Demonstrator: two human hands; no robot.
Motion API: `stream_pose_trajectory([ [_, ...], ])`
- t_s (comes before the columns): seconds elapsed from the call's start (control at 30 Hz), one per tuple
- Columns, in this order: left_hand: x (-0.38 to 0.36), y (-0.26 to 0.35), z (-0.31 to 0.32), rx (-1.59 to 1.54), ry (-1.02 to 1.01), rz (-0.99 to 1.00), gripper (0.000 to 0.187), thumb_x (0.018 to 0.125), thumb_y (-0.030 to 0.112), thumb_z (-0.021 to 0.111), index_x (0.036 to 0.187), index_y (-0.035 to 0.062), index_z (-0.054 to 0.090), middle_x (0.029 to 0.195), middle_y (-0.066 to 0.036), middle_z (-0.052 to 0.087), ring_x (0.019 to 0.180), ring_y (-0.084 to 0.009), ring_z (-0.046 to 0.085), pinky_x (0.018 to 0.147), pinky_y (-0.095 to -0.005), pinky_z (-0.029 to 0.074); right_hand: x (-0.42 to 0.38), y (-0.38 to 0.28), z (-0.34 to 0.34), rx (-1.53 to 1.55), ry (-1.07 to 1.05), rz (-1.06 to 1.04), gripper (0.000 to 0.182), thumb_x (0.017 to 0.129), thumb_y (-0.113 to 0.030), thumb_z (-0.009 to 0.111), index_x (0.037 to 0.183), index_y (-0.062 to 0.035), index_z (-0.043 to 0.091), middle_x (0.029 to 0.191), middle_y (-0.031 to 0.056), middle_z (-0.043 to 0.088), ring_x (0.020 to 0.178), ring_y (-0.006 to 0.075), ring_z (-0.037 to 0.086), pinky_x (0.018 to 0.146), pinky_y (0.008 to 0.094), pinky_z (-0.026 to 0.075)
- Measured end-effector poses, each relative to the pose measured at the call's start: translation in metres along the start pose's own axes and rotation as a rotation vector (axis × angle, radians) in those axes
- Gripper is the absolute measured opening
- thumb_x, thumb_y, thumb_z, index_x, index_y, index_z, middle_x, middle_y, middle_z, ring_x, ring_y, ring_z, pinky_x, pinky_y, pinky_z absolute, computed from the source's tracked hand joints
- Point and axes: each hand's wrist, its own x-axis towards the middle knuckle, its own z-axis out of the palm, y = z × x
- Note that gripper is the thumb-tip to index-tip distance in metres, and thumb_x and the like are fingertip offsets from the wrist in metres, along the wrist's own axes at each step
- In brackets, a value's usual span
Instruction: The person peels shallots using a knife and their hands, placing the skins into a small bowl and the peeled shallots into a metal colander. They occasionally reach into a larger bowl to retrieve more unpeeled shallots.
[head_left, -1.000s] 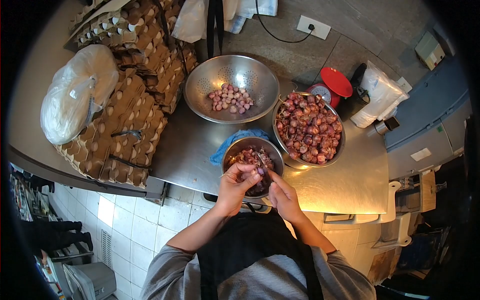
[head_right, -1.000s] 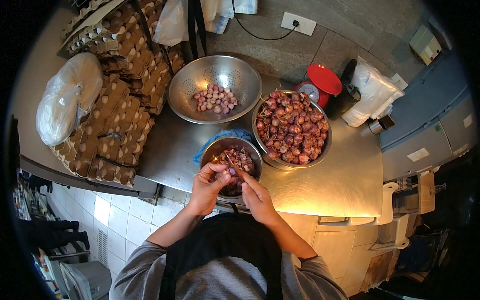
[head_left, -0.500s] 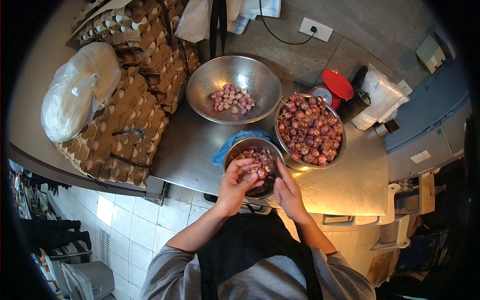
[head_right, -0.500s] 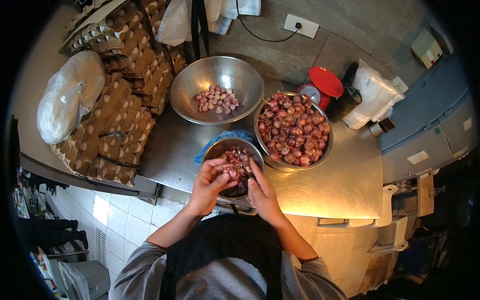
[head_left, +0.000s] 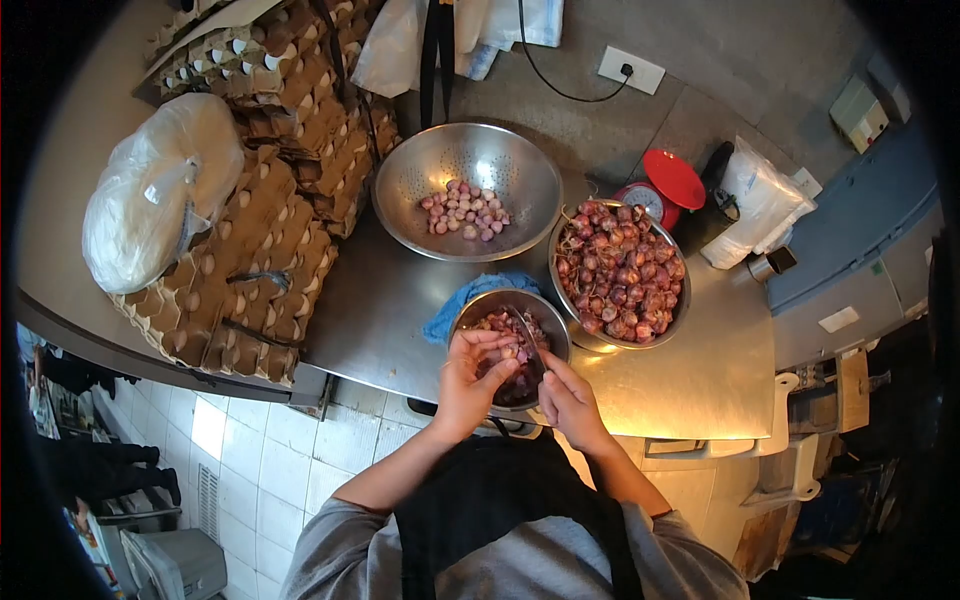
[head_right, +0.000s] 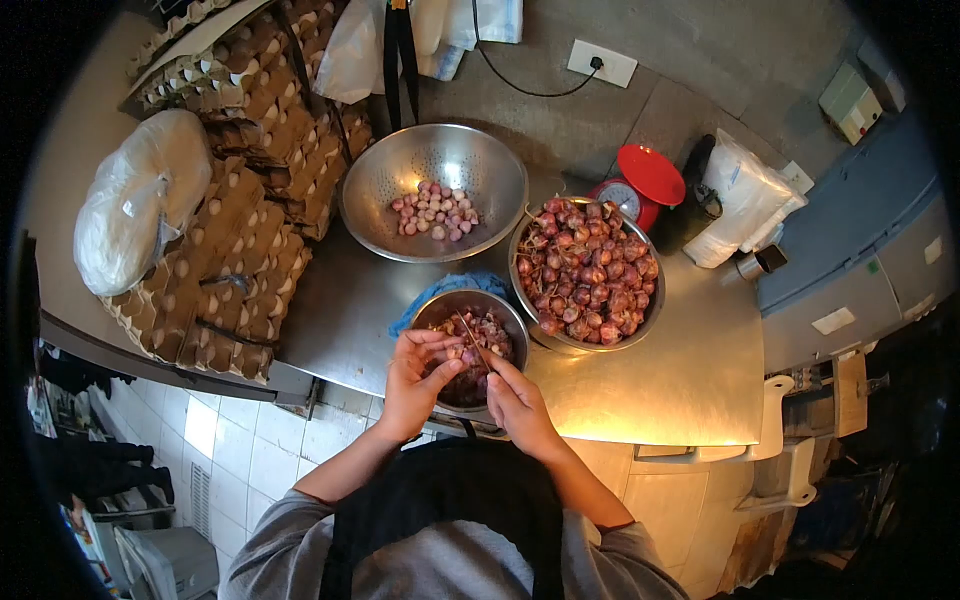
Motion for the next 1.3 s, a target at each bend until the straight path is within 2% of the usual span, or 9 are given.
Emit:
stream_pose_trajectory([
  [0.17, 0.000, 0.007, -0.004, -0.225, -0.104, -0.132, 0.022, 0.086, -0.002, 0.048, 0.104, 0.0077, 0.042, 0.111, -0.010, 0.051, 0.095, -0.0150, 0.052, 0.084, -0.0294, 0.044, 0.003, -0.004, -0.002, -0.001, 0.030, 0.008, 0.040, 0.094, -0.016, 0.038, 0.132, -0.0063, 0.034, 0.058, -0.0042, 0.034, 0.049, 0.0038, 0.034, 0.045, 0.0174, 0.030],
  [0.4, 0.007, 0.002, -0.010, -0.399, -0.064, -0.263, 0.021, 0.088, 0.006, 0.048, 0.108, 0.0095, 0.050, 0.105, -0.002, 0.054, 0.094, -0.0108, 0.052, 0.082, -0.0273, 0.042, 0.004, -0.012, 0.007, -0.134, 0.125, -0.097, 0.042, 0.094, -0.018, 0.036, 0.133, -0.0030, 0.030, 0.055, -0.0031, 0.035, 0.046, 0.0043, 0.033, 0.044, 0.0165, 0.027],
  [0.47, 0.007, 0.001, -0.011, -0.410, -0.054, -0.275, 0.020, 0.087, 0.007, 0.050, 0.106, 0.0088, 0.052, 0.102, -0.002, 0.055, 0.093, -0.0110, 0.052, 0.082, -0.0265, 0.042, 0.002, -0.009, 0.005, -0.092, 0.057, -0.080, 0.043, 0.094, -0.016, 0.037, 0.135, -0.0081, 0.027, 0.059, -0.0041, 0.034, 0.048, 0.0040, 0.033, 0.046, 0.0166, 0.029],
  [0.6, 0.007, -0.001, -0.007, -0.349, -0.006, -0.264, 0.017, 0.085, 0.007, 0.055, 0.102, 0.0078, 0.053, 0.098, -0.004, 0.056, 0.090, -0.0118, 0.053, 0.082, -0.0270, 0.044, -0.002, 0.001, 0.006, 0.000, -0.037, -0.068, 0.045, 0.093, -0.015, 0.038, 0.136, -0.0105, 0.026, 0.062, -0.0043, 0.036, 0.050, 0.0038, 0.033, 0.047, 0.0165, 0.030],
  [0.77, 0.005, -0.002, -0.004, -0.367, 0.012, -0.244, 0.015, 0.082, 0.004, 0.057, 0.096, 0.0067, 0.053, 0.091, -0.003, 0.057, 0.089, -0.0124, 0.054, 0.081, -0.0278, 0.046, 0.002, 0.000, 0.014, -0.046, -0.017, -0.076, 0.045, 0.092, -0.013, 0.040, 0.135, -0.0084, 0.027, 0.063, -0.0035, 0.038, 0.049, 0.0037, 0.033, 0.045, 0.0163, 0.029],
  [1.1, 0.005, -0.012, -0.009, -0.348, 0.009, -0.204, 0.015, 0.082, 0.002, 0.057, 0.096, 0.0071, 0.051, 0.094, -0.006, 0.057, 0.087, -0.0140, 0.057, 0.076, -0.0270, 0.049, 0.003, 0.002, 0.009, -0.058, -0.037, -0.080, 0.041, 0.093, -0.017, 0.039, 0.133, -0.0093, 0.033, 0.062, -0.0051, 0.035, 0.051, 0.0030, 0.032, 0.046, 0.0170, 0.027],
  [1.13, 0.004, -0.014, -0.010, -0.341, 0.002, -0.187, 0.014, 0.082, 0.002, 0.057, 0.095, 0.0061, 0.052, 0.095, -0.007, 0.057, 0.085, -0.0146, 0.057, 0.075, -0.0271, 0.050, 0.007, 0.008, 0.009, -0.137, -0.005, -0.107, 0.045, 0.093, -0.019, 0.038, 0.134, -0.0039, 0.028, 0.056, -0.0037, 0.033, 0.047, 0.0043, 0.034, 0.044, 0.0180, 0.027],
  [1.2, 0.003, -0.016, -0.012, -0.328, 0.006, -0.148, 0.013, 0.082, 0.004, 0.058, 0.094, 0.0040, 0.053, 0.092, -0.008, 0.059, 0.083, -0.0156, 0.059, 0.075, -0.0275, 0.050, 0.011, 0.016, 0.007, -0.140, -0.007, -0.197, 0.042, 0.092, -0.018, 0.039, 0.132, -0.0038, 0.032, 0.055, -0.0046, 0.033, 0.045, 0.0033, 0.032, 0.041, 0.0172, 0.025],
  [1.3, 0.002, -0.009, -0.018, -0.348, -0.011, -0.151, 0.015, 0.081, 0.007, 0.060, 0.094, 0.0050, 0.054, 0.093, -0.007, 0.060, 0.085, -0.0132, 0.058, 0.076, -0.0267, 0.050, 0.013, 0.009, 0.013, -0.010, 0.031, -0.038, 0.043, 0.092, -0.017, 0.036, 0.133, -0.0041, 0.030, 0.053, -0.0037, 0.033, 0.043, 0.0034, 0.031, 0.039, 0.0172, 0.023],
])
